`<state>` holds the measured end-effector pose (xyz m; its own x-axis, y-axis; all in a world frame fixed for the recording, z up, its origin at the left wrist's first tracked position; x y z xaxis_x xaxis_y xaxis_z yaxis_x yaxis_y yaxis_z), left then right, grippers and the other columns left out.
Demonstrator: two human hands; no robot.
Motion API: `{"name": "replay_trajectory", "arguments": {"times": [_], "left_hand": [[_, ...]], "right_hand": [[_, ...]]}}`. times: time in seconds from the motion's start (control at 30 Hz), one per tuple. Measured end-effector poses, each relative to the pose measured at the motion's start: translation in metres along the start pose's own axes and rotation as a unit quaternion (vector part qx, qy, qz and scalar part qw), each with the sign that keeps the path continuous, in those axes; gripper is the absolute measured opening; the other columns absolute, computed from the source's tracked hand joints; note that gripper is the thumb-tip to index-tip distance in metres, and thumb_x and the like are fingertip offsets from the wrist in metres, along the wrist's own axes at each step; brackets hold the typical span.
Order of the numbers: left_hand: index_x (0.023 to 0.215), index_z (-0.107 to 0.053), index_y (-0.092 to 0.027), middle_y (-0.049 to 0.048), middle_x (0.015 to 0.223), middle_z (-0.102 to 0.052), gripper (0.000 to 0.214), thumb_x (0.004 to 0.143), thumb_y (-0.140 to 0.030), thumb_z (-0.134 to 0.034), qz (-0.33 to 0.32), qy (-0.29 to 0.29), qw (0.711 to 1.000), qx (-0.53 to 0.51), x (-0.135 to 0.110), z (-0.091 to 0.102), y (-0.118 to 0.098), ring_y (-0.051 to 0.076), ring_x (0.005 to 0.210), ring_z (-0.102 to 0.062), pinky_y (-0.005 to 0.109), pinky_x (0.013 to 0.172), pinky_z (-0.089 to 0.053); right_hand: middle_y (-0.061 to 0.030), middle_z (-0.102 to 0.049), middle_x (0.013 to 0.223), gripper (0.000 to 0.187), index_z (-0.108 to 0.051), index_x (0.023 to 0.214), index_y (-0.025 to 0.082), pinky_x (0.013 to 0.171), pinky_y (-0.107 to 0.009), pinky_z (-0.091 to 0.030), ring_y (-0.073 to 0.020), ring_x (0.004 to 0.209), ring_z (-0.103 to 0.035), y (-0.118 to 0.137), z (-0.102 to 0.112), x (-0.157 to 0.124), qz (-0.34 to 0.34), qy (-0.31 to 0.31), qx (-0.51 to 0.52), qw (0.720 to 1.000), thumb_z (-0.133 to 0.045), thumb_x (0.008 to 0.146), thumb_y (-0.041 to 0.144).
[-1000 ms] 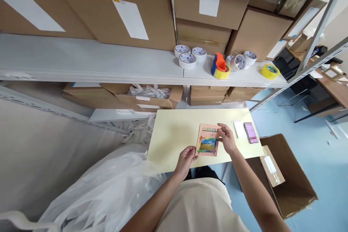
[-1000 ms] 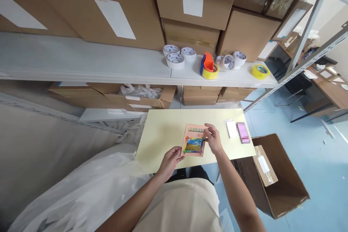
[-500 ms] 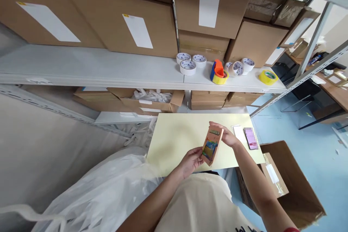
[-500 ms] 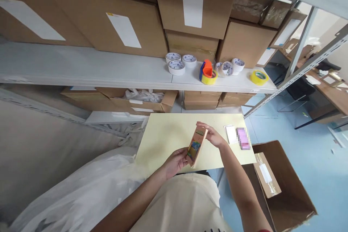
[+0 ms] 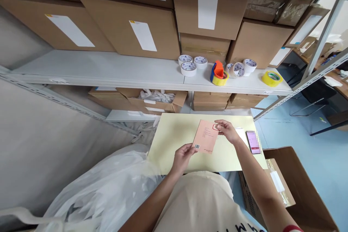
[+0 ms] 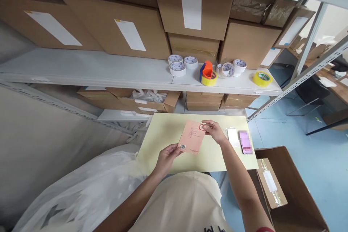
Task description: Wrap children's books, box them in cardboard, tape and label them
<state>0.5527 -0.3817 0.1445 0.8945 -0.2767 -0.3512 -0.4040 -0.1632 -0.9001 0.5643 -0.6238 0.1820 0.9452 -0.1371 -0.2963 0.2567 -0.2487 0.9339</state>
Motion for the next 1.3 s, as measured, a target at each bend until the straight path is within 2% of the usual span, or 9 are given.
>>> {"name": "replay_trajectory", "arguments": {"times": [0.27,0.57,0.77,0.87,0.97,1.03,1.1,1.2,1.3], "left_hand": [[0.088,-0.078,-0.018,0.0106,0.093,-0.078,0.045,0.059,-0.052,-0.083,0.023,0.047,0.999,0.012,-0.004,-0.021,0.01,0.029,0.084,-0.074,0.048,0.093,-0.056],[0.097,-0.076,-0.016,0.0107,0.1,-0.077,0.056,0.062,-0.059,-0.079,0.053,0.057,0.996,0.03,-0.003,-0.027,0.024,0.029,0.085,-0.074,0.045,0.092,-0.055],[0.092,-0.076,-0.015,0.0088,0.089,-0.076,0.045,0.064,-0.051,-0.08,0.076,0.049,0.996,-0.006,-0.004,-0.029,0.034,0.02,0.066,-0.07,0.036,0.077,-0.054],[0.085,-0.075,-0.014,0.005,0.077,-0.072,0.041,0.062,-0.047,-0.084,0.118,0.075,0.986,-0.085,-0.008,-0.038,0.037,0.01,0.055,-0.057,0.029,0.067,-0.05],[0.082,-0.075,-0.014,0.0001,0.064,-0.064,0.035,0.061,-0.039,-0.087,0.187,0.121,0.964,-0.145,-0.013,-0.052,0.04,0.006,0.052,-0.05,0.029,0.069,-0.048],[0.086,-0.075,-0.014,0.0016,0.066,-0.065,0.035,0.062,-0.036,-0.087,0.216,0.139,0.958,-0.128,-0.014,-0.059,0.041,0.009,0.059,-0.056,0.03,0.073,-0.048],[0.091,-0.076,-0.015,0.0065,0.079,-0.071,0.04,0.059,-0.037,-0.087,0.215,0.126,0.965,-0.08,-0.01,-0.06,0.037,0.016,0.076,-0.065,0.029,0.076,-0.049],[0.092,-0.075,-0.018,0.0106,0.1,-0.073,0.049,0.06,-0.056,-0.08,0.148,0.066,0.986,-0.05,0.003,-0.05,0.017,0.023,0.095,-0.066,0.03,0.077,-0.051],[0.092,-0.075,-0.018,0.0099,0.095,-0.074,0.055,0.063,-0.065,-0.073,0.054,0.047,0.997,0.004,0.013,-0.044,-0.007,0.022,0.085,-0.067,0.032,0.072,-0.053]], "right_hand": [[-0.0013,-0.074,0.077,0.048,-0.073,0.092,0.021,0.073,-0.036,-0.056,-0.0176,0.072,-0.069,-0.007,0.018,-0.007,-0.003,-0.055,0.039,0.998,-0.084,0.058,0.052],[-0.0012,-0.072,0.08,0.049,-0.072,0.089,0.022,0.075,-0.035,-0.054,-0.0169,0.077,-0.067,-0.01,0.026,-0.005,-0.019,-0.05,0.037,0.998,-0.085,0.055,0.055],[-0.0021,-0.068,0.089,0.047,-0.069,0.105,0.026,0.073,-0.033,-0.053,-0.0165,0.079,-0.064,-0.011,0.032,-0.001,-0.002,0.002,0.01,1.0,-0.072,0.072,0.06],[-0.0045,-0.066,0.107,0.05,-0.066,0.114,0.029,0.085,-0.036,-0.05,-0.0197,0.098,-0.063,0.0,0.028,0.003,0.058,0.048,-0.042,0.996,-0.074,0.073,0.055],[-0.0076,-0.061,0.126,0.046,-0.068,0.105,0.026,0.094,-0.037,-0.046,-0.0229,0.115,-0.056,0.009,0.02,0.007,0.108,0.098,-0.09,0.985,-0.076,0.071,0.056],[-0.0081,-0.066,0.114,0.042,-0.066,0.091,0.023,0.089,-0.037,-0.048,-0.0222,0.105,-0.06,0.008,0.015,0.011,0.097,0.134,-0.091,0.982,-0.075,0.071,0.059],[-0.0041,-0.068,0.088,0.044,-0.061,0.081,0.021,0.076,-0.033,-0.05,-0.0184,0.083,-0.062,0.004,0.014,0.014,0.068,0.154,-0.079,0.983,-0.073,0.072,0.063],[0.0025,-0.059,0.068,0.048,-0.056,0.078,0.021,0.059,-0.027,-0.046,-0.013,0.061,-0.055,-0.001,0.02,0.018,0.026,0.155,-0.075,0.985,-0.074,0.069,0.064],[0.0041,-0.056,0.063,0.049,-0.056,0.077,0.02,0.052,-0.024,-0.043,-0.011,0.055,-0.051,-0.005,0.025,0.023,-0.001,0.154,-0.085,0.984,-0.076,0.066,0.063]]}}
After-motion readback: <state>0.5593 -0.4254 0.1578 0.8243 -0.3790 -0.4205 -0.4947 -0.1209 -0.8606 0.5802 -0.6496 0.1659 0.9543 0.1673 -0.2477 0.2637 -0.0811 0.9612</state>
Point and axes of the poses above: each hand's wrist, its own x-axis towards the middle knuckle, its own z-axis out of the back of the hand, y = z × x, the point moved 5 cm from there along x, towards the middle knuckle
